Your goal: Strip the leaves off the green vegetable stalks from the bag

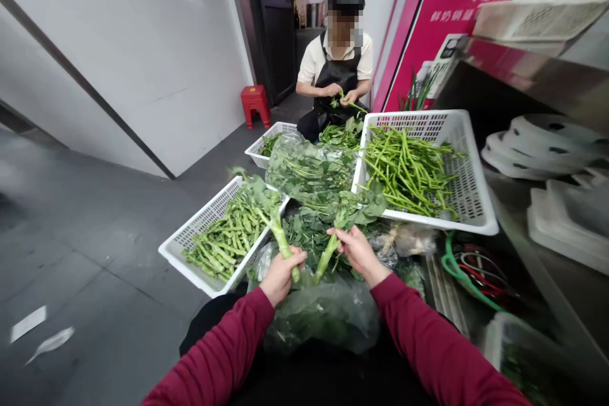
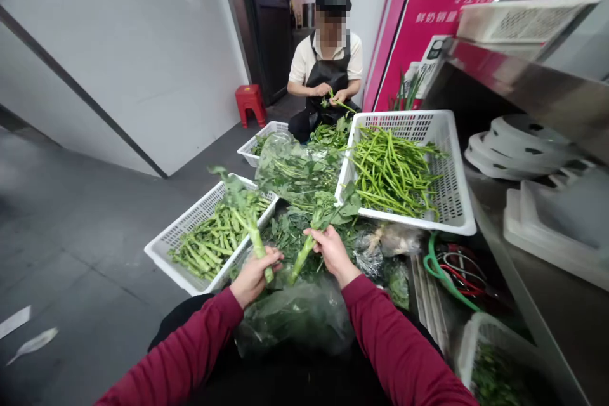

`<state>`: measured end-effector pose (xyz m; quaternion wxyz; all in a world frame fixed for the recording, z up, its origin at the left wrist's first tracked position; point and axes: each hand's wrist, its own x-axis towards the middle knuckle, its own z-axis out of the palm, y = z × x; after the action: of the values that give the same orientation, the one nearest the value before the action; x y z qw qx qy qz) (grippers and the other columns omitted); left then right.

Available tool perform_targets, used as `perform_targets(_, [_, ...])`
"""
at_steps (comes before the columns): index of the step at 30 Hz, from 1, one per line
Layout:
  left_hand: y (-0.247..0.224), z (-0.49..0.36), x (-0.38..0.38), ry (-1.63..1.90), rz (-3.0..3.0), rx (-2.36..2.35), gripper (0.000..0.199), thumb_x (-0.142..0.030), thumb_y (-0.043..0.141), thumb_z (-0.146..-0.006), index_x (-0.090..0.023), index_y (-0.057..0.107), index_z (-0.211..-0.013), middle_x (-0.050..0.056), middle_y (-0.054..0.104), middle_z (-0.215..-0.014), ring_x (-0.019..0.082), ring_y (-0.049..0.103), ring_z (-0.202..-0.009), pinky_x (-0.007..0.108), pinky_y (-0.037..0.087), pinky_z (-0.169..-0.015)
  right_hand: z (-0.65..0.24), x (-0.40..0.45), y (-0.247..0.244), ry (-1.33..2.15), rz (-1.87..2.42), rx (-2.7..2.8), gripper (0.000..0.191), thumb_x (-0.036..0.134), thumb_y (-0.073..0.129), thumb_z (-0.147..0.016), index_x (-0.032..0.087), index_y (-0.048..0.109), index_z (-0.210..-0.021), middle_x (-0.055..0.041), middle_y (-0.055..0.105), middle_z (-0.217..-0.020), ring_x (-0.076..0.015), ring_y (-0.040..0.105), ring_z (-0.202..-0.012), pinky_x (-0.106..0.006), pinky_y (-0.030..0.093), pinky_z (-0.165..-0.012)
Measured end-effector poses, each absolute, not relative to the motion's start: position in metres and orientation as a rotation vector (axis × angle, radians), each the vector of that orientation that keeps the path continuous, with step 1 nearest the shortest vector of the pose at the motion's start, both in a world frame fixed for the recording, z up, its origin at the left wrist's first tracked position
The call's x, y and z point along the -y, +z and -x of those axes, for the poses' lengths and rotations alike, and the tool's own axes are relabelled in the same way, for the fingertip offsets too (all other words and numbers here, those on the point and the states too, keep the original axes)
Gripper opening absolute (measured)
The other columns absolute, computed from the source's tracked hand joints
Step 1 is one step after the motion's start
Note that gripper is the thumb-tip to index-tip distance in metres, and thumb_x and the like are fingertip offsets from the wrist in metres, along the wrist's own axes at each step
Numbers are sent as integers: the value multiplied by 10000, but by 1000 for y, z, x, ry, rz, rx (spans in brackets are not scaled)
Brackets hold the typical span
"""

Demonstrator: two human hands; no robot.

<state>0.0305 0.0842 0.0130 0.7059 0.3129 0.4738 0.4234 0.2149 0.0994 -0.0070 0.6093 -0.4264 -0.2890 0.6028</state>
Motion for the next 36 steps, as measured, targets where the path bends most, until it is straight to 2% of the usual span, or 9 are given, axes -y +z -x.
perform_targets(4, [0,-54,-85,810,-577,-1042,354,-376,691,-611,-132,568,-837,47,594,-795,120,582,-675,223,451,-593,-218,-109,-5,1482,890,588,324,319,674,-650,177,527,-901,-22,637,-768,-81,460,-504,-183,325,-403])
perform_targets(9, [-4,-71,-75,694,-649,-908,566,-358,652,-656,-196,450,-1159,38,593,-818,87,536,-500,178,355,-388,-215,-125,-9,1277,1085,482,348,442,637,-654,152,553,-828,-18,606,-697,-86,434,-461,-206,314,-389])
perform_targets(12, [-7,-72,-77,755,-637,-1005,566,-296,664,-633,-151,444,-1134,7,573,-687,56,454,-417,152,236,-322,-212,-134,-18,1031,1289,443,343,465,636,-634,153,525,-723,21,527,-545,-91,407,-417,-219,312,-392])
perform_targets(15, [-11,-70,-84,756,-505,-1036,577,-297,647,-638,-150,404,-1141,-1,570,-648,60,444,-401,153,226,-319,-204,-138,-28,888,1310,467,296,445,604,-657,180,485,-713,46,488,-503,-108,430,-430,-231,345,-434])
perform_targets(20, [-9,-67,-88,762,-413,-999,576,-302,646,-637,-160,388,-1131,-4,565,-633,62,437,-374,155,226,-316,-193,-135,-31,695,1427,664,199,375,529,-717,188,464,-700,18,523,-553,-143,491,-518,-280,401,-572])
perform_targets(24, [-8,-65,-86,831,-437,-1039,482,-297,653,-626,-153,433,-1030,-9,558,-612,61,427,-362,166,256,-315,-193,-127,-22,451,1512,1193,72,237,458,-741,184,482,-698,-46,529,-686,-185,506,-687,-319,395,-684])
perform_targets(27, [-9,-62,-91,853,-433,-1131,416,-279,658,-619,-148,449,-955,-5,562,-583,64,419,-349,169,253,-313,-182,-111,-17,344,1425,1497,132,106,378,-704,191,476,-725,-60,488,-746,-191,478,-738,-317,395,-672])
perform_targets(32, [-8,-49,-120,1049,-396,-1164,371,-286,663,-631,-137,479,-915,-29,525,-547,52,416,-359,169,272,-340,-146,-79,-21,595,1090,1918,148,135,367,-765,211,492,-751,-45,519,-736,-173,501,-752,-295,413,-683])
perform_targets(36, [-2,-36,-130,1073,-330,-1120,382,-264,619,-671,-173,431,-992,-7,562,-629,56,446,-391,159,275,-355,-174,-109,-36,840,1816,1637,87,199,405,-789,178,487,-805,-42,541,-681,-166,528,-665,-284,417,-635])
